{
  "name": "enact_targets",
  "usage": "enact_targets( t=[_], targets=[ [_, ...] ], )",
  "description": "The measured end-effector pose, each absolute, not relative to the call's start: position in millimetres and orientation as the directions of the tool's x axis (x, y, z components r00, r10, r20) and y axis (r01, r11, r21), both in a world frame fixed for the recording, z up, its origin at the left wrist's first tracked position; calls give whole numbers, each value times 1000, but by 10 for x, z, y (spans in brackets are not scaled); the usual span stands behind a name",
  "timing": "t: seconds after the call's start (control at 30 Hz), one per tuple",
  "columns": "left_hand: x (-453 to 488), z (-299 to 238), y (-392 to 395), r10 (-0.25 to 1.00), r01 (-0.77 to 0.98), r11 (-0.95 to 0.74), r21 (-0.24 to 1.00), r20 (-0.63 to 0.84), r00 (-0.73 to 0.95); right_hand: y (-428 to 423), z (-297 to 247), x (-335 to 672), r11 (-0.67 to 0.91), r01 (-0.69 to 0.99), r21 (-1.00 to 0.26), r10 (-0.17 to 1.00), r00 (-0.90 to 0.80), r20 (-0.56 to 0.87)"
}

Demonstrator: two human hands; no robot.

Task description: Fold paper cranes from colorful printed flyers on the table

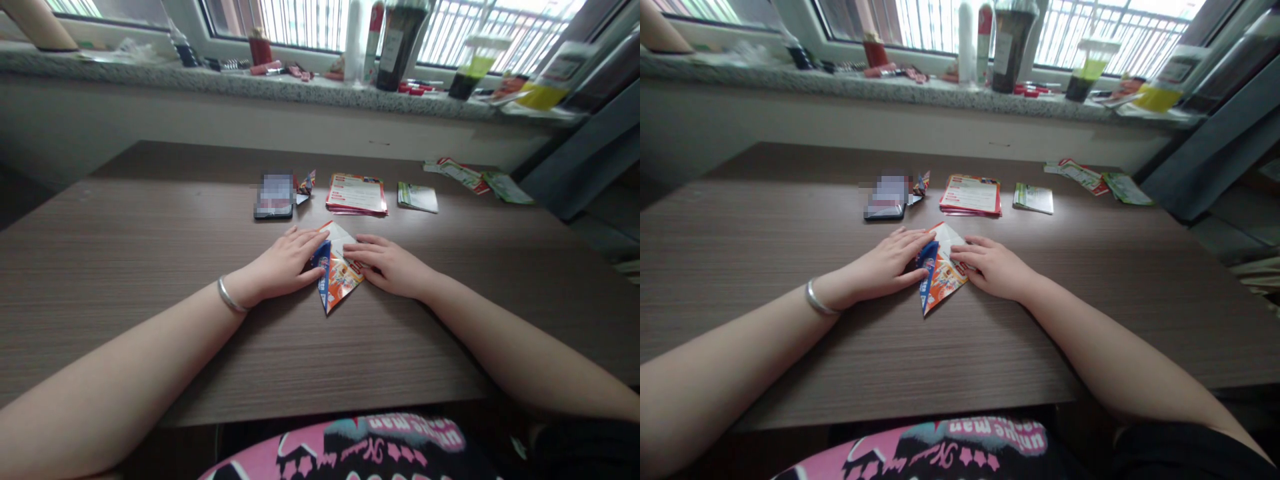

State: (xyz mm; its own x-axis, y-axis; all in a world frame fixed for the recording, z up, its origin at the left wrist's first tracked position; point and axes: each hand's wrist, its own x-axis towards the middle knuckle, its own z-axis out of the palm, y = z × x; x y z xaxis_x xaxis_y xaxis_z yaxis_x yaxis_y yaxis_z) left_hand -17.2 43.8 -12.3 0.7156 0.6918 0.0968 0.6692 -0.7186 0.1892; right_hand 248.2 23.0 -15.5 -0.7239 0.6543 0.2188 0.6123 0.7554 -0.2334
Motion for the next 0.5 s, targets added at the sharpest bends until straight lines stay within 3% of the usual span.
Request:
enact_targets(
  t=[0.23, 0.3, 0.4, 0.5],
  targets=[
    [-224, -124, 500, 733, 511, -652, 560, 292, 614, 172, -21, 2490, 758, 645, -93, 650, -738, 179],
    [-253, -116, 509, 732, 443, -651, 616, 355, 582, 150, 11, 2502, 749, 660, -60, 660, -734, 161],
    [-309, -75, 539, 658, 420, -729, 540, 382, 649, 113, 57, 2516, 728, 685, -29, 683, -721, 116],
    [-349, -19, 558, 512, 436, -856, 278, 343, 788, 77, 111, 2523, 708, 705, -21, 705, -705, 77]
  ],
)
